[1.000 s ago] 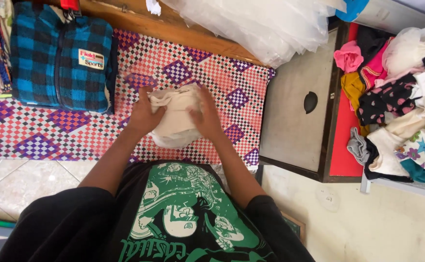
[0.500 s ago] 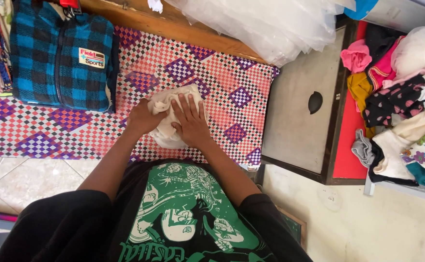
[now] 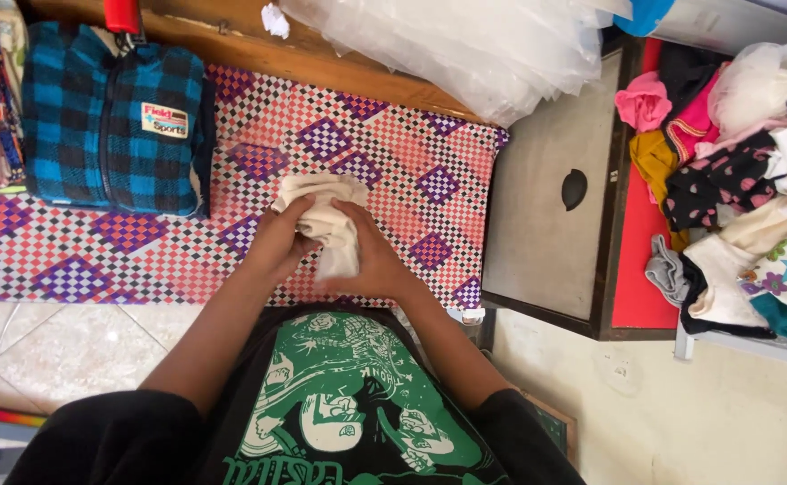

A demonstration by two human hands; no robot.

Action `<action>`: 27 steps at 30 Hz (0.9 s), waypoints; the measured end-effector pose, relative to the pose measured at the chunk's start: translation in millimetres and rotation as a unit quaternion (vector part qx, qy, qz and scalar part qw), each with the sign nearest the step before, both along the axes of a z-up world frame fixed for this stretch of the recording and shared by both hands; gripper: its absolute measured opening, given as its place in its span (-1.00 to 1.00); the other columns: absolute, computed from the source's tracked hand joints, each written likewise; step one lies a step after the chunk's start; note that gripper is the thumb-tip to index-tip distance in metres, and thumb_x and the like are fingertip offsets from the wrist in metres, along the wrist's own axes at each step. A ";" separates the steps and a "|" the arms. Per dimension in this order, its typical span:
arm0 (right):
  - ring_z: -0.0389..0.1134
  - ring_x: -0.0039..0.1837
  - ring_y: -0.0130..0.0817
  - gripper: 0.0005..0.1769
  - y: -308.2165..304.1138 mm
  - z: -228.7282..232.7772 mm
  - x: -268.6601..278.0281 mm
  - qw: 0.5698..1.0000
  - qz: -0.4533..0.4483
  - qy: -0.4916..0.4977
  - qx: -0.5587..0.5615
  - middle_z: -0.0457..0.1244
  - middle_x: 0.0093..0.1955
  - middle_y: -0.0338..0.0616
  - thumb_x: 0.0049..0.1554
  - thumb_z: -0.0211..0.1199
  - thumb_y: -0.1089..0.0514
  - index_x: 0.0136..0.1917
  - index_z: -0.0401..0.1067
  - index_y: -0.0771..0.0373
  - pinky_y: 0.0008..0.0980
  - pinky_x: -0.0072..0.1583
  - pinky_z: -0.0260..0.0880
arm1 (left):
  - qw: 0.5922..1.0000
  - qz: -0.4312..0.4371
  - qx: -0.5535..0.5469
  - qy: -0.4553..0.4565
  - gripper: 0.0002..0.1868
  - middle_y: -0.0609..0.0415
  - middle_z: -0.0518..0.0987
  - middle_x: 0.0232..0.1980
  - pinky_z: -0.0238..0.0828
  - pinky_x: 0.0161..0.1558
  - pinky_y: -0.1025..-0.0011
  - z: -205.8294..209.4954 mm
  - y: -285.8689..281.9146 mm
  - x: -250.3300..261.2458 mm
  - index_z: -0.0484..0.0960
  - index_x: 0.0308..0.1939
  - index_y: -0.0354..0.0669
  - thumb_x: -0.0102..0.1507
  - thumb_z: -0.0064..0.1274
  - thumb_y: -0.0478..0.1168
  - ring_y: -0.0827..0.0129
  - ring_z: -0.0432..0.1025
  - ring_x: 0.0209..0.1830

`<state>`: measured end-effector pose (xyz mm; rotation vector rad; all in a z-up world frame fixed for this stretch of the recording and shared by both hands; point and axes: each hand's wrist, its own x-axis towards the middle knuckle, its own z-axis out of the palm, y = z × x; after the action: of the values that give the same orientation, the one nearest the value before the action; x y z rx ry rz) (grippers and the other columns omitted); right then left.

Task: Folding various items of clothing and attaching tags using a tagging gun.

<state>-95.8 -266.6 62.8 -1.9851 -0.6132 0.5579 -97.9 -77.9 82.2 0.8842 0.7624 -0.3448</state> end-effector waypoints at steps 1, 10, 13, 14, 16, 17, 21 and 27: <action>0.06 0.55 0.36 0.20 -4.9 -15.3 0.7 0.998 -0.052 0.000 0.042 0.03 0.54 0.31 -0.15 0.55 -0.17 0.61 0.05 0.11 0.30 0.49 0.08 | 0.999 0.013 -0.035 -0.018 -0.14 -0.41 0.25 0.27 0.48 0.16 -0.10 16.3 -4.2 -1.0 -0.04 0.43 -0.42 0.34 0.16 -0.04 -0.20 0.34 0.29; 0.40 0.21 0.16 0.09 -65.4 -99.1 49.8 0.818 -0.419 0.384 0.088 0.31 0.23 0.28 -0.15 0.62 -0.05 0.50 0.20 0.34 0.18 0.25 0.38 | 0.953 -0.193 0.166 -0.163 -0.45 -0.28 0.60 0.07 0.59 -0.12 0.21 -34.6 0.1 -6.4 0.24 0.35 -0.26 0.38 0.00 -0.07 0.10 0.58 -0.10; 0.35 0.34 0.16 0.12 -57.6 -51.4 40.1 0.875 -0.362 0.322 -0.006 0.27 0.31 0.32 -0.02 0.50 -0.33 0.53 0.16 0.39 0.14 0.32 0.38 | 0.909 -0.269 0.278 -0.156 -0.43 -0.21 0.60 0.09 0.59 -0.11 0.27 -84.1 -2.7 -19.8 0.41 0.35 -0.24 0.32 0.14 -0.09 0.14 0.52 0.00; 0.37 0.33 0.11 0.08 -58.8 -36.4 38.7 0.905 -0.326 0.264 -0.078 0.30 0.29 0.25 0.06 0.37 -0.49 0.50 0.24 0.35 0.10 0.31 0.41 | 0.898 -0.295 0.291 -0.150 -0.39 -0.23 0.56 0.15 0.62 -0.02 0.23 -96.7 -4.2 -23.8 0.44 0.36 -0.27 0.29 0.17 -0.09 0.05 0.47 0.17; 0.42 0.23 0.05 -0.13 -77.8 -52.1 42.0 0.916 -0.348 0.151 -0.130 0.33 0.20 0.19 0.15 0.29 -0.38 0.43 0.29 0.33 0.03 0.22 0.45 | 0.887 -0.303 0.317 -0.146 -0.38 -0.17 0.59 0.15 0.60 0.02 0.18 -97.2 -5.5 -21.4 0.45 0.36 -0.17 0.27 0.18 -0.02 0.05 0.50 0.17; 0.46 0.13 -0.01 -0.33 -88.8 -59.3 44.2 0.912 -0.367 0.034 -0.180 0.37 0.11 0.12 0.25 0.20 -0.26 0.37 0.34 0.30 -0.03 0.13 0.48 | 0.875 -0.310 0.343 -0.146 -0.37 -0.12 0.61 0.15 0.57 0.07 0.13 -97.2 -7.3 -17.9 0.47 0.36 -0.06 0.26 0.20 0.05 0.05 0.52 0.17; 0.46 -0.15 -0.19 -0.60 -72.3 -3.6 6.8 0.912 -0.357 -0.033 -0.198 0.38 -0.21 -0.01 0.32 0.16 -0.08 0.18 0.43 0.30 -0.30 -0.10 0.46 | 0.810 -0.295 0.478 -0.167 -0.35 -0.17 0.48 0.22 0.55 0.10 0.02 -68.3 -21.9 -5.6 0.49 0.33 -0.06 0.19 0.29 -0.02 -0.13 0.45 0.25; 0.44 0.19 0.22 -0.11 -61.8 0.0 -10.7 0.908 -0.179 0.076 -0.371 0.37 0.07 0.29 0.10 0.30 -0.27 0.47 -0.06 0.11 0.03 0.18 0.44 | 0.706 -0.431 0.512 -0.233 -0.22 -0.33 0.21 0.49 0.25 0.37 -0.20 -57.4 -52.5 -2.7 0.27 0.57 0.13 0.28 0.15 0.04 -0.26 0.19 0.50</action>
<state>-106.5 -328.4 62.8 -2.6455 0.1079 0.7774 -100.6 -130.3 24.8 2.3113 -0.0877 -0.4806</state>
